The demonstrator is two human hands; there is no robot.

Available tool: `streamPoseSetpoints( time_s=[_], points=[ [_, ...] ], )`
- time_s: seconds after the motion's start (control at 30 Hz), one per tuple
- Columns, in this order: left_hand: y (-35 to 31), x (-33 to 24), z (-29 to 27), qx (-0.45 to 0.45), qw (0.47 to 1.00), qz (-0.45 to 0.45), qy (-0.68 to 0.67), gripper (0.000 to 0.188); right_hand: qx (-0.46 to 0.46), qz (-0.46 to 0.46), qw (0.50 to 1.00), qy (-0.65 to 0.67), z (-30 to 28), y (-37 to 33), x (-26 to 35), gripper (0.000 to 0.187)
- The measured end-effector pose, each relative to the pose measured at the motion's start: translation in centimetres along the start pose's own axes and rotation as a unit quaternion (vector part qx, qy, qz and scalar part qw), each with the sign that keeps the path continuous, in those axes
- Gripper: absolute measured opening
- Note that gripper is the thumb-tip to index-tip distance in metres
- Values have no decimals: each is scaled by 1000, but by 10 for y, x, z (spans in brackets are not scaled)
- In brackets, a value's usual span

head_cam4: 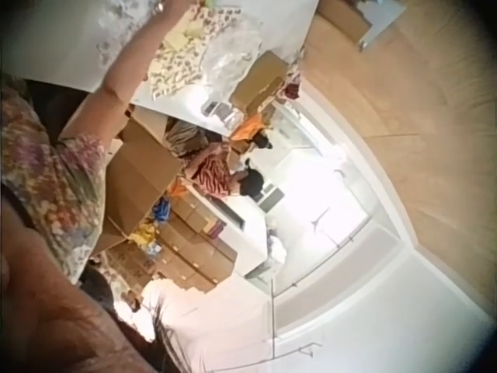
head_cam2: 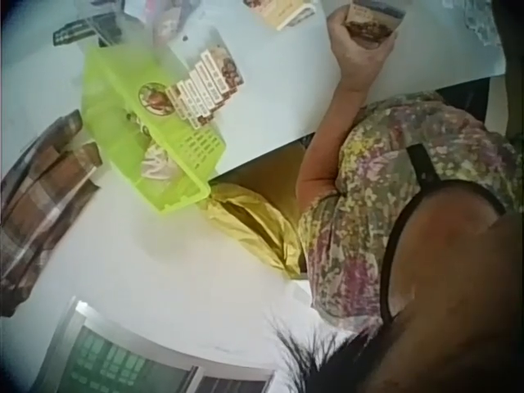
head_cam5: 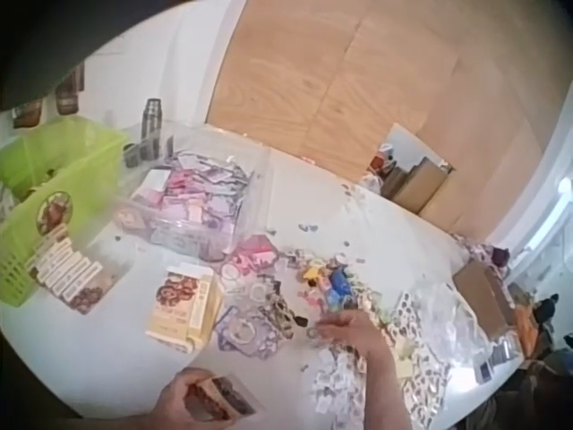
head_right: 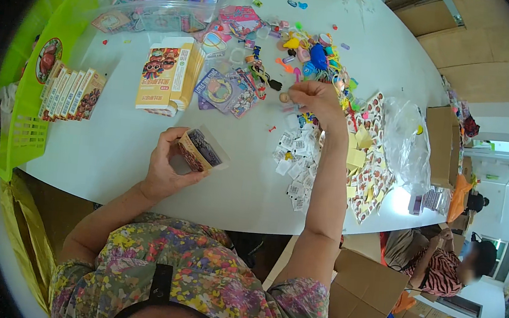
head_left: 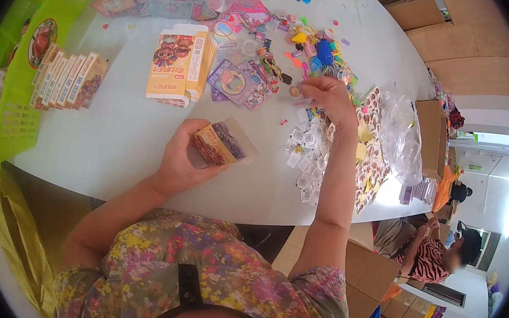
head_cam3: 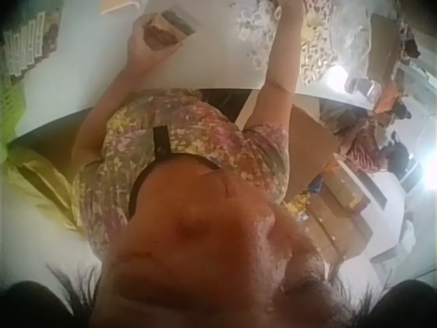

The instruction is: Packaging small items like stickers and toys into small cardboard boxes at a production workstation.

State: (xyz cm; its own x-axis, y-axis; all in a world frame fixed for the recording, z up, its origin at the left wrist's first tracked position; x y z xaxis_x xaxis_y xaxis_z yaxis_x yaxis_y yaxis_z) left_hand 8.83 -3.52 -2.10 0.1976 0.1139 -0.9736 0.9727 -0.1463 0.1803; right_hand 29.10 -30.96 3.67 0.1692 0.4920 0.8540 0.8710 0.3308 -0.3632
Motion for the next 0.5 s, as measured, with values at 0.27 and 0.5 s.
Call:
streamPoseSetpoints(
  time_s=[0.27,0.5],
  points=[
    [1,-2,3,17,999,12,47,78,-184,-55,850,-491,-7,46,-1,20],
    [-1,-1,2,9,999,5,30,77,-178,-22,816,-550,-2,56,8,22]
  ],
)
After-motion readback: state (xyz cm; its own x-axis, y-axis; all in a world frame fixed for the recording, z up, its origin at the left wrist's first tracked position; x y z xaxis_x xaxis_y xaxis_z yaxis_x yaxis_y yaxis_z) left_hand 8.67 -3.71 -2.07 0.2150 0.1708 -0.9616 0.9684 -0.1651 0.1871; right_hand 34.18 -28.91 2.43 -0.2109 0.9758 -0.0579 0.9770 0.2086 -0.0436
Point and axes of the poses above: each hand's wrist, its own y-axis towards the middle knuckle, its own z-axis out of the palm, x = y × z, the point moved 3 cm from there along y, towards the middle knuckle, and after that the axes turned 8 degrees about x, right-handed, at the moved point
